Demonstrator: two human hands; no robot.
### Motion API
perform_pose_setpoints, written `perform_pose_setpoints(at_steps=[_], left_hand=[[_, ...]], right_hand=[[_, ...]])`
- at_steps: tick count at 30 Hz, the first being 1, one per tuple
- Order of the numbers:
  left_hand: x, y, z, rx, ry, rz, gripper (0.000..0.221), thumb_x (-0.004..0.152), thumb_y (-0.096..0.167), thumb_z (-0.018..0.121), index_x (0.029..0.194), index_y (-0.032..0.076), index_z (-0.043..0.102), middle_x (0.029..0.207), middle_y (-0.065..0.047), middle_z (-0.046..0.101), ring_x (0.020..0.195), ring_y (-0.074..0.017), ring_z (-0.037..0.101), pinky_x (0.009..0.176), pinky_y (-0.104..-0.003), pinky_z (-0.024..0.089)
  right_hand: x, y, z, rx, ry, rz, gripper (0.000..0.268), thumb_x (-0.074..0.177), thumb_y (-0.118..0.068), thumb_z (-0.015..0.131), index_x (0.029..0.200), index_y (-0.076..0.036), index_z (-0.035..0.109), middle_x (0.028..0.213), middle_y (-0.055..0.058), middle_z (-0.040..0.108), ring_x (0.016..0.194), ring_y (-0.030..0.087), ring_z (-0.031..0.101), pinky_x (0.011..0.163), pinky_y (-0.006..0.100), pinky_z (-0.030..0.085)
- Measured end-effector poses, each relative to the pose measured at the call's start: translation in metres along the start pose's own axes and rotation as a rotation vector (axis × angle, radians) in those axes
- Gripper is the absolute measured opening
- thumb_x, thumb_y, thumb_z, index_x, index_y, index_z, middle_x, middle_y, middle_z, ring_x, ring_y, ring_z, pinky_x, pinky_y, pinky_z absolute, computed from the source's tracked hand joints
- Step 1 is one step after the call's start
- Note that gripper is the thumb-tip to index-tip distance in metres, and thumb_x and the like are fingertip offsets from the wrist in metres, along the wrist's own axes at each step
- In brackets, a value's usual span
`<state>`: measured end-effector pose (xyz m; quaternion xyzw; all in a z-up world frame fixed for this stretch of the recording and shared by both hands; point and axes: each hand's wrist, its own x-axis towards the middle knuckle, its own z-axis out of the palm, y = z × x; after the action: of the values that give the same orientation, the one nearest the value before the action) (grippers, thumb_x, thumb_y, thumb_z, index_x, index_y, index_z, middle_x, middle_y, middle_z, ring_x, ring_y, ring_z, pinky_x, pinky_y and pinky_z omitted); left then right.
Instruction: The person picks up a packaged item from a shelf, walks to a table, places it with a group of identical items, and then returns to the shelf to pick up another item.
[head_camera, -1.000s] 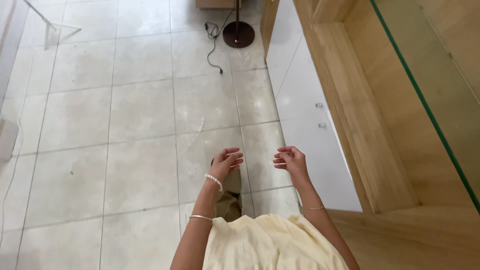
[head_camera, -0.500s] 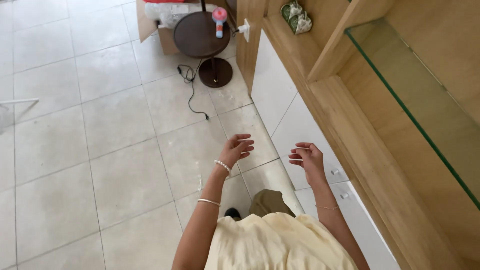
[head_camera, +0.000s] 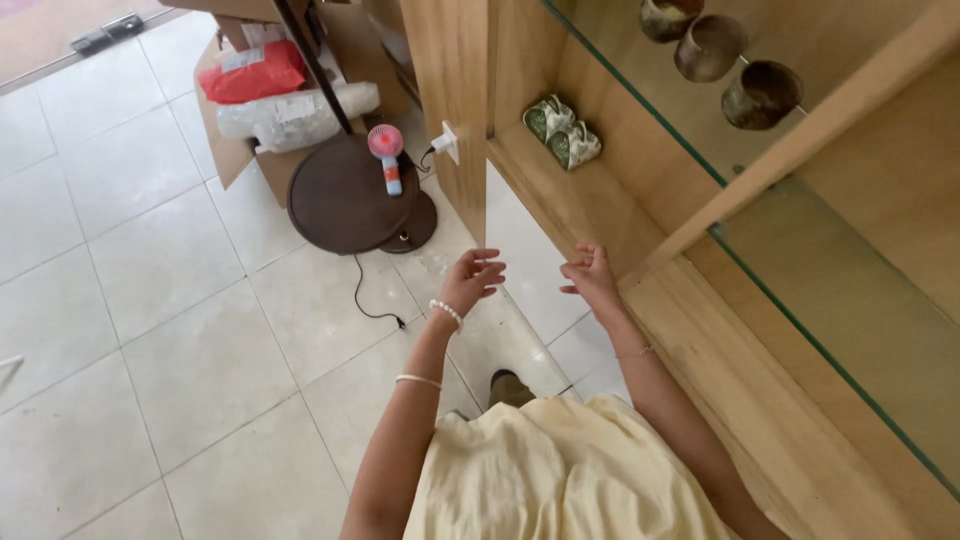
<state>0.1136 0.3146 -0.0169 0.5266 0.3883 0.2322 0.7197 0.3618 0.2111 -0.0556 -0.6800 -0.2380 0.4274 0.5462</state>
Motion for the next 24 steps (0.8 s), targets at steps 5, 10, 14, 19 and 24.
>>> perform_pose_setpoints(at_steps=[5,10,14,19,24], left_hand=[[0.122,0.019,-0.006,0.14,-0.062,0.058,0.035,0.097,0.018,0.066,0.131,0.009,0.062,0.114,-0.006,0.072,0.101,-0.016,0.07,0.083,-0.031,0.058],[0.258,-0.005,-0.004,0.358,-0.21,0.268,0.033,0.096,0.015,0.069,0.127,0.006,0.066,0.109,-0.008,0.073,0.097,-0.017,0.071,0.08,-0.031,0.059],[0.297,0.009,0.011,0.568,-0.256,0.367,0.044,0.09,0.015,0.073,0.131,0.006,0.061,0.117,-0.013,0.072,0.102,-0.0225,0.072,0.087,-0.032,0.059],[0.314,0.042,0.024,0.786,-0.347,0.485,0.059,0.087,0.012,0.073,0.143,0.006,0.054,0.141,-0.021,0.057,0.12,-0.0374,0.061,0.101,-0.041,0.052],[0.361,0.009,0.036,0.908,-0.472,0.555,0.072,0.083,0.011,0.075,0.148,0.003,0.044,0.149,-0.023,0.049,0.135,-0.0413,0.049,0.113,-0.044,0.041]], right_hand=[[0.077,-0.023,-0.012,-0.116,0.063,-0.023,0.072,0.082,-0.008,0.076,0.142,-0.01,0.036,0.124,0.014,0.047,0.089,0.014,0.058,0.064,0.032,0.059],[0.121,-0.027,-0.013,-0.166,0.207,-0.029,0.078,0.077,-0.008,0.077,0.142,-0.012,0.035,0.124,0.013,0.046,0.079,0.016,0.056,0.061,0.031,0.053],[0.166,0.009,-0.021,-0.257,0.29,-0.138,0.085,0.074,-0.011,0.083,0.145,-0.007,0.037,0.134,0.018,0.048,0.099,0.023,0.057,0.08,0.033,0.054],[0.196,0.027,-0.025,-0.476,0.35,-0.234,0.1,0.07,-0.014,0.092,0.151,-0.002,0.035,0.148,0.021,0.048,0.134,0.032,0.049,0.107,0.038,0.046],[0.195,-0.003,-0.013,-0.576,0.367,-0.262,0.114,0.062,-0.016,0.093,0.155,-0.001,0.029,0.155,0.024,0.038,0.144,0.038,0.036,0.118,0.041,0.033]])
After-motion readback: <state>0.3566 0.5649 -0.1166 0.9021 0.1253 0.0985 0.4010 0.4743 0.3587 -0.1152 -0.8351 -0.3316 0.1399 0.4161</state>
